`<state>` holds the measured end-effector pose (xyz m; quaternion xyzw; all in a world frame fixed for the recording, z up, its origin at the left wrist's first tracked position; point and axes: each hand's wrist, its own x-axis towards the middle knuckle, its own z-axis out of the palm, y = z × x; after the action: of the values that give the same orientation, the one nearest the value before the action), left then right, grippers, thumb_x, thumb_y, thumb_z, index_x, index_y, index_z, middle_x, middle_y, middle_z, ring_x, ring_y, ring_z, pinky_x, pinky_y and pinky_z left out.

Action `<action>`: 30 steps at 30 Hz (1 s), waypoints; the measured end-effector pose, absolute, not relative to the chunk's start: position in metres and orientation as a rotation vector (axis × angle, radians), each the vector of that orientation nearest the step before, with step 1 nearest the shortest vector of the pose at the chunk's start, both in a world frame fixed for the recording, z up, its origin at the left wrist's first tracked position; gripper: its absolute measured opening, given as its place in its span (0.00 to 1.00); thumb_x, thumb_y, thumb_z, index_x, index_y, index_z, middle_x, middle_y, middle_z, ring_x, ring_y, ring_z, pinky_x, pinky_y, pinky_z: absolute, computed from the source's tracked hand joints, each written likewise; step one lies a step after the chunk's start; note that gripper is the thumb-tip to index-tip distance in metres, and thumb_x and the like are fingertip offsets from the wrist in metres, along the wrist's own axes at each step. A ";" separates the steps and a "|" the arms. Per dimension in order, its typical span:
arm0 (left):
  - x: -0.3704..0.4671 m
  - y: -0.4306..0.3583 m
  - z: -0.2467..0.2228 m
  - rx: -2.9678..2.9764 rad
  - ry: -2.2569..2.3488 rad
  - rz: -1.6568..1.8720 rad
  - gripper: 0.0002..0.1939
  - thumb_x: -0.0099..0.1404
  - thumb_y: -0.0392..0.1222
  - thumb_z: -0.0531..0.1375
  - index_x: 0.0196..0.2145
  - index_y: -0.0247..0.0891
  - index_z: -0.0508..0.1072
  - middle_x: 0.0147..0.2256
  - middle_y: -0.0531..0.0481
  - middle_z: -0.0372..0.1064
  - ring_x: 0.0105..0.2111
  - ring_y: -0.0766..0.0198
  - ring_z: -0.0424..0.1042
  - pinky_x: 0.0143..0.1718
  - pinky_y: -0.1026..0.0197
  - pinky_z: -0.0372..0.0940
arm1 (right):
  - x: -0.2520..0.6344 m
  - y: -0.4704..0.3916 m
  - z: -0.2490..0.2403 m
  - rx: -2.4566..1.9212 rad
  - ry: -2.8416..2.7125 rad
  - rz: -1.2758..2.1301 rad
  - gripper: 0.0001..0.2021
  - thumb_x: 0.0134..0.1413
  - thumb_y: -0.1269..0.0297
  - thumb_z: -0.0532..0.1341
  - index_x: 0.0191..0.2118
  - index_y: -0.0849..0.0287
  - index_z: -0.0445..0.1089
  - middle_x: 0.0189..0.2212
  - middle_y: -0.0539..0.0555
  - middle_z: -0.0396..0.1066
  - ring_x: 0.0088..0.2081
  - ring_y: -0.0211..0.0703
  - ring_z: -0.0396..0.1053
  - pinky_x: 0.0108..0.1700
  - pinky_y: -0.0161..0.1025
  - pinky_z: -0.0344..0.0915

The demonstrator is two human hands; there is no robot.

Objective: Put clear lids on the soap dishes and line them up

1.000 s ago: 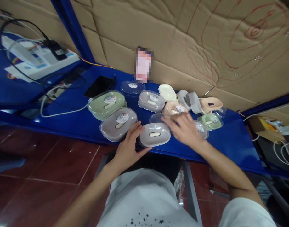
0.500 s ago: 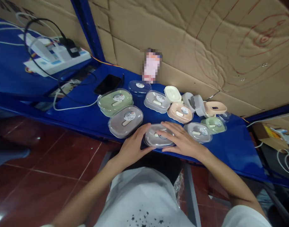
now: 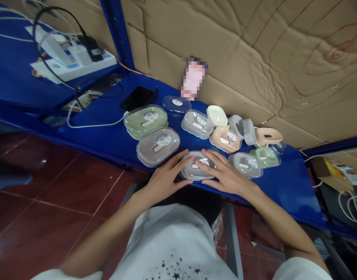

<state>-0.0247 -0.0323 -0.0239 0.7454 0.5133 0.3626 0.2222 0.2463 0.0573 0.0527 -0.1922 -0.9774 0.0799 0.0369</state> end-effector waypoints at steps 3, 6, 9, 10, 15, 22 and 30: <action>-0.025 -0.032 -0.022 2.024 1.403 1.007 0.39 0.73 0.51 0.67 0.75 0.56 0.56 0.74 0.45 0.57 0.72 0.48 0.63 0.63 0.44 0.73 | 0.243 0.056 0.057 -0.576 -3.002 0.259 0.36 0.74 0.54 0.61 0.80 0.42 0.48 0.81 0.58 0.41 0.77 0.62 0.47 0.74 0.67 0.59; -0.026 -0.032 -0.021 1.995 1.390 0.993 0.41 0.71 0.50 0.69 0.75 0.55 0.55 0.75 0.43 0.56 0.73 0.47 0.62 0.64 0.43 0.72 | 0.239 0.057 0.058 -0.568 -3.002 0.282 0.36 0.73 0.55 0.62 0.79 0.39 0.50 0.81 0.55 0.40 0.76 0.64 0.50 0.73 0.68 0.60; -0.027 -0.032 -0.022 1.998 1.389 0.987 0.43 0.70 0.49 0.70 0.75 0.56 0.53 0.75 0.43 0.56 0.73 0.48 0.61 0.66 0.42 0.70 | 0.238 0.061 0.053 -0.551 -2.972 0.324 0.37 0.72 0.55 0.64 0.79 0.39 0.50 0.81 0.55 0.39 0.76 0.64 0.49 0.73 0.69 0.59; -0.026 -0.032 -0.023 1.999 1.394 0.986 0.44 0.70 0.49 0.70 0.75 0.56 0.53 0.74 0.43 0.56 0.73 0.48 0.62 0.67 0.42 0.70 | 0.238 0.062 0.051 -0.542 -2.960 0.330 0.37 0.72 0.55 0.64 0.79 0.40 0.50 0.81 0.55 0.39 0.77 0.64 0.48 0.73 0.69 0.58; -0.025 -0.032 -0.023 2.011 1.408 0.944 0.44 0.71 0.49 0.69 0.76 0.57 0.51 0.75 0.43 0.56 0.73 0.47 0.62 0.66 0.42 0.70 | 0.247 0.063 0.041 -0.497 -2.899 0.291 0.40 0.72 0.57 0.64 0.80 0.40 0.46 0.81 0.56 0.38 0.79 0.66 0.44 0.73 0.71 0.57; -0.026 -0.033 -0.019 2.069 1.411 0.915 0.39 0.74 0.47 0.66 0.75 0.58 0.54 0.76 0.45 0.52 0.73 0.47 0.62 0.65 0.42 0.72 | 0.249 0.056 0.030 -0.553 -2.882 0.195 0.39 0.72 0.55 0.63 0.80 0.39 0.45 0.81 0.57 0.37 0.78 0.67 0.47 0.73 0.71 0.58; -0.025 -0.036 -0.017 2.100 1.410 0.939 0.32 0.74 0.55 0.65 0.71 0.55 0.64 0.75 0.45 0.52 0.72 0.47 0.62 0.67 0.43 0.69 | 0.221 0.100 0.086 -0.692 -2.752 0.301 0.27 0.80 0.50 0.48 0.78 0.45 0.54 0.71 0.56 0.67 0.73 0.55 0.62 0.73 0.62 0.59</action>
<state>-0.0252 -0.0360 -0.0169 0.7592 0.5098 0.3396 0.2200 0.2210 0.1002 0.0859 -0.2401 -0.9544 0.1045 0.1435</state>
